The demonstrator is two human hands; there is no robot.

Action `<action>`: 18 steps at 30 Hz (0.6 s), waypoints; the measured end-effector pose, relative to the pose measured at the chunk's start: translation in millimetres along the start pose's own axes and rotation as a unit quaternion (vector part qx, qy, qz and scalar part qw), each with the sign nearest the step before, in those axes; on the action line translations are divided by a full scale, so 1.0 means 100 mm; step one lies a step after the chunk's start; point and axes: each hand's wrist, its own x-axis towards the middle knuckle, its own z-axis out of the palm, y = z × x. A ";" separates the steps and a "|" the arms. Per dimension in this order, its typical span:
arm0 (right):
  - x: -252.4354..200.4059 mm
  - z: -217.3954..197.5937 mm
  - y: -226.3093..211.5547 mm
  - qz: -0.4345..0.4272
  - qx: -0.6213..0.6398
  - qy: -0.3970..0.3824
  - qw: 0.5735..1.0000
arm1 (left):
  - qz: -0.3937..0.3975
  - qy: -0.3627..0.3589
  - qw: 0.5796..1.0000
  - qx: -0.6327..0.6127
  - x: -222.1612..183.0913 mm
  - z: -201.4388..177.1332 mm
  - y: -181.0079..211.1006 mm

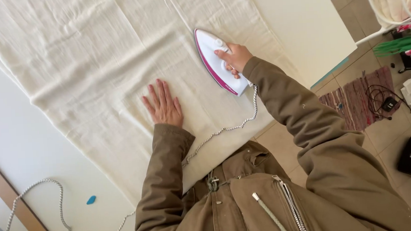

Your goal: The person spreads a white cloth on a table, smooths it with their hands, and then uses an iron to press the fabric. They repeatedly move the iron across the surface and adjust the cloth's position to ensure even ironing.

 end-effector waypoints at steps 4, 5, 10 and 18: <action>0.22 -0.18 0.02 -0.026 -0.008 -0.005 1.000 | 0.004 0.005 1.000 0.004 -0.05 0.04 -0.01; 0.21 -0.22 0.03 -0.021 -0.006 -0.007 1.000 | 0.004 -0.001 1.000 0.005 -0.08 0.02 0.00; 0.50 -0.53 0.07 -0.028 0.027 0.022 0.999 | -0.009 0.004 1.000 0.005 -0.03 0.02 -0.01; 0.31 -0.70 0.45 -0.043 0.042 0.035 0.998 | -0.027 -0.100 0.993 -0.051 0.30 -0.19 0.24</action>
